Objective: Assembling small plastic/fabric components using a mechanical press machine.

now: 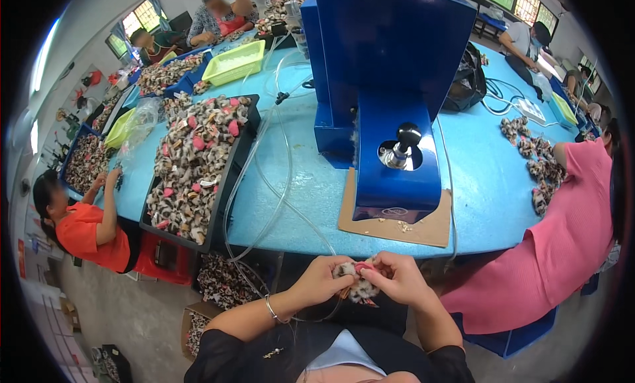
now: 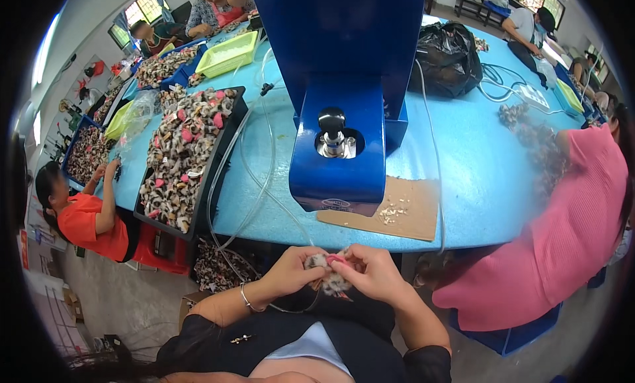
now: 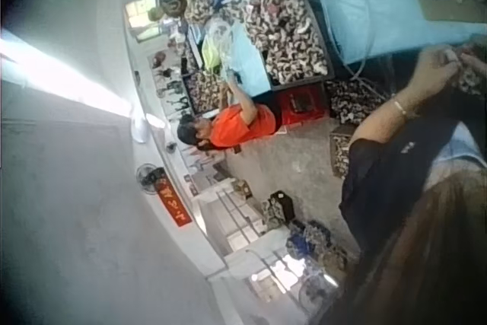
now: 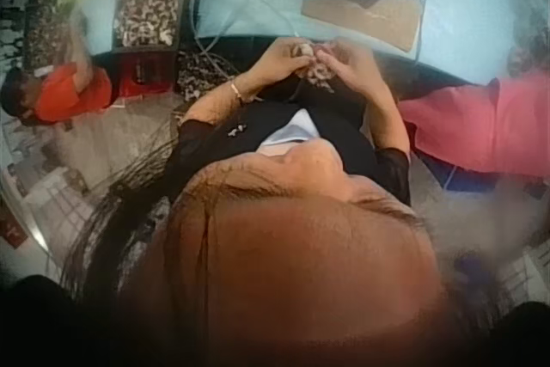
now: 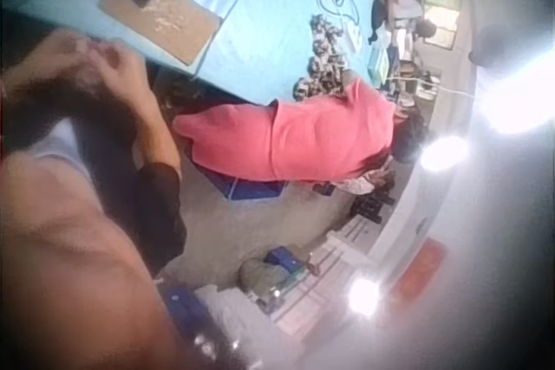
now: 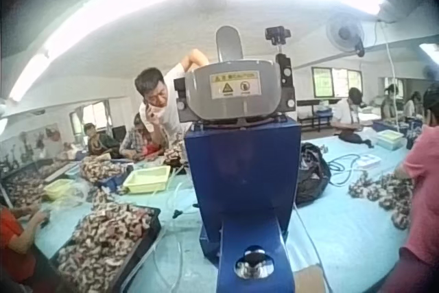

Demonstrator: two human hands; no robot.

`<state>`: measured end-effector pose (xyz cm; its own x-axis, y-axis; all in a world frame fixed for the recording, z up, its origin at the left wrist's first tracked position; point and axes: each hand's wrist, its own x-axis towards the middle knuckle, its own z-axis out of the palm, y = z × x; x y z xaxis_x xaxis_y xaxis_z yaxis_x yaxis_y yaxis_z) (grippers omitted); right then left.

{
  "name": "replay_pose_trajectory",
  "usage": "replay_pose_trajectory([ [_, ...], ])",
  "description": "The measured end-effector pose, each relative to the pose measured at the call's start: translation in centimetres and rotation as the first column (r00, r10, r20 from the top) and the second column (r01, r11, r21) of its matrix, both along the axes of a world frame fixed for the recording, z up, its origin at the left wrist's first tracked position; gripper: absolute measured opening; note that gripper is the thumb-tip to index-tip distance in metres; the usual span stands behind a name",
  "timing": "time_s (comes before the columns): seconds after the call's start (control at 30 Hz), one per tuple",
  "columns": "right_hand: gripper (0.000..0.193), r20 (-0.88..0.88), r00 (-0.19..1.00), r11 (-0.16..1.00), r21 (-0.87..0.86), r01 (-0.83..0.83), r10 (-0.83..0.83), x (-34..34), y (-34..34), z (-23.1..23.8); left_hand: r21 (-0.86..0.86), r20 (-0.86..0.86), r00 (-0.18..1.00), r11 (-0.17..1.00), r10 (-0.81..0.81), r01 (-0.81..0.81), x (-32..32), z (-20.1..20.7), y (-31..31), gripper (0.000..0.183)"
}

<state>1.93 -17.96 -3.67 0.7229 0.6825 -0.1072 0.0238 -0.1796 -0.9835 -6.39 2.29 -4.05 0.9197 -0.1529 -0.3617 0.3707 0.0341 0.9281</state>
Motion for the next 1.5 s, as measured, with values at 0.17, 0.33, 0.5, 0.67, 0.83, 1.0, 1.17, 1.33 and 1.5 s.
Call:
replay_pose_trajectory([
  [0.17, 0.018, 0.183, 0.982, 0.997, -0.079, -0.027, 0.041, 0.4, 0.0, 0.9, -0.06, 0.031, 0.998, 0.997, 0.048, -0.046, 0.0, -0.2, -0.5, 0.015],
  [0.33, 0.03, 0.37, 0.868, 0.942, 0.094, 0.321, -0.333, -1.3, 1.4, 2.6, -0.285, 0.005, 0.955, 0.916, 0.296, -0.282, 1.9, 0.2, -0.6, 0.013],
  [0.5, 0.035, 0.64, 0.702, 0.941, 0.111, 0.32, -0.314, -1.2, 2.4, 1.5, -0.487, -0.088, 0.917, 0.786, 0.389, -0.38, 4.0, 2.2, -0.9, 0.017],
  [0.67, 0.036, 0.607, 0.694, 0.921, 0.21, 0.328, -0.386, -0.8, 2.5, 0.3, -0.54, -0.119, 0.903, 0.737, 0.413, -0.407, 4.8, 2.4, -1.2, 0.019],
  [0.83, 0.034, 0.7, 0.591, 0.91, 0.225, 0.35, -0.4, 0.5, 3.4, 1.5, -0.547, -0.109, 0.877, 0.709, 0.467, -0.445, 5.7, 1.3, -1.2, 0.014],
  [1.0, 0.036, 0.667, 0.61, 0.899, 0.243, 0.364, -0.428, 0.5, 3.8, 0.5, -0.557, -0.113, 0.873, 0.697, 0.474, -0.451, 6.1, 2.5, -1.9, 0.012],
  [1.17, 0.036, 0.579, 0.658, 0.876, 0.295, 0.382, -0.482, 0.2, 4.1, -0.1, -0.569, -0.071, 0.867, 0.693, 0.494, -0.442, 5.9, 2.4, -1.8, 0.014],
  [1.33, 0.037, 0.564, 0.646, 0.857, 0.358, 0.371, -0.515, 0.2, 3.9, -0.2, -0.57, -0.041, 0.868, 0.702, 0.495, -0.428, 5.9, 3.0, -2.3, 0.013],
  [1.5, 0.039, 0.556, 0.629, 0.839, 0.382, 0.389, -0.544, 0.2, 4.1, 0.3, -0.557, -0.024, 0.863, 0.71, 0.505, -0.431, 5.8, 3.5, -2.3, 0.013],
])
